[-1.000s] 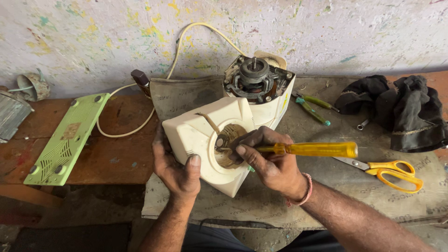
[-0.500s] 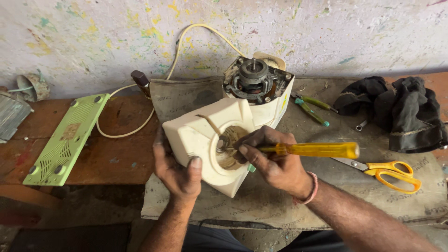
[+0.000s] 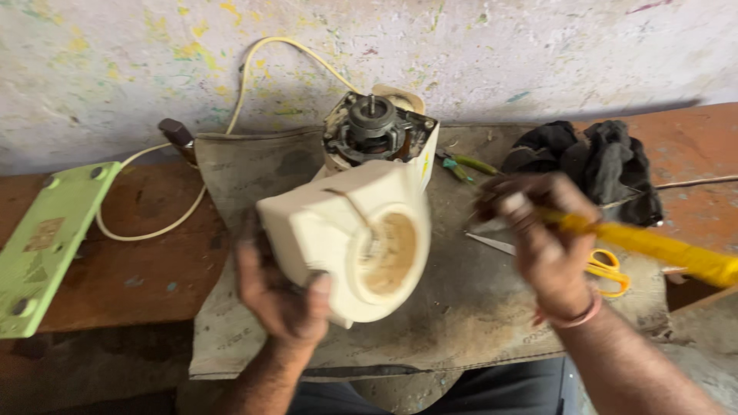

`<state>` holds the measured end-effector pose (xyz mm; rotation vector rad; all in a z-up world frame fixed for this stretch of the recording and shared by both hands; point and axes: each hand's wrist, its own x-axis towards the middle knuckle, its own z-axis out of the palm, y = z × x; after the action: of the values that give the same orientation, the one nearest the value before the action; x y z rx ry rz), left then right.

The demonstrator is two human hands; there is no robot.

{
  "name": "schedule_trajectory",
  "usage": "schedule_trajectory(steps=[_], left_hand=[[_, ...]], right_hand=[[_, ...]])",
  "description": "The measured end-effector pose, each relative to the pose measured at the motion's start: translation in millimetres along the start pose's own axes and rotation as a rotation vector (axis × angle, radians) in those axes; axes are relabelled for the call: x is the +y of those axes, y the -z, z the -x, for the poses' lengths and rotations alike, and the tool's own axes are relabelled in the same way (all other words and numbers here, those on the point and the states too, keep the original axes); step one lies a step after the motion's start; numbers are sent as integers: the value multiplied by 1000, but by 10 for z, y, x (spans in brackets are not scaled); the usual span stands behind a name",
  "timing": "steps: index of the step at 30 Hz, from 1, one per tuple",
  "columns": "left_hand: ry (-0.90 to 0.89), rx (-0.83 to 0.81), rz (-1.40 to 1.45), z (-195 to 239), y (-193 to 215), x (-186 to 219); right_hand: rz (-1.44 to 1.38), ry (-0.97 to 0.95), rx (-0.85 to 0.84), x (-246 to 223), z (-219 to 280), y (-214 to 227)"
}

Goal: The person disassembles a blender base by removing the plastic housing and using a screwdriver to adjust components inside the motor assembly.

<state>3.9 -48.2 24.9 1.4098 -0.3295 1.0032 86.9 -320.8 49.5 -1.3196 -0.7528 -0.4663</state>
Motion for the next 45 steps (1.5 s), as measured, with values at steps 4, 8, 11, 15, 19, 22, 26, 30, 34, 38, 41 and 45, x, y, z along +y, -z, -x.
schedule_trajectory(steps=[4, 8, 11, 15, 19, 22, 26, 30, 34, 38, 41, 45], left_hand=[[203, -132, 155, -2, -796, -114], [467, -173, 214, -130, -1584, -587], [545, -94, 229, -176, -2068, -1144], [570, 115, 454, -176, -2500, -1925], [565, 192, 607, -226, -2773, -2484], [536, 280, 704, -328, -2874, -2721], [424, 104, 252, -373, -2835, -2905], [581, 21, 190, -340, -2796, -2888], [485, -141, 251, -260, -2726, -2695], [406, -60, 229, -255, -2726, -2594], [386, 51, 361, -256, -2702, -2535], [499, 106, 146, -305, -2694, -2408]], right_hand=[[114, -172, 154, 282, -193, 707], [110, -229, 296, 658, -436, 1188], [149, -333, 360, 903, -628, 1465], [346, -413, 191, 1305, -822, 1683], [269, -403, 147, 1692, -1004, 1928], [328, -658, 321, 1967, -1017, 2073], [-227, -556, 156, 2322, -910, 2205], [-232, -458, 86, 2326, -849, 2201], [-27, -357, 39, 2231, -851, 2154], [406, -351, 113, 2243, -833, 2208], [411, -362, 233, 2268, -840, 2380], [681, -403, 173, 2305, -791, 2401]])
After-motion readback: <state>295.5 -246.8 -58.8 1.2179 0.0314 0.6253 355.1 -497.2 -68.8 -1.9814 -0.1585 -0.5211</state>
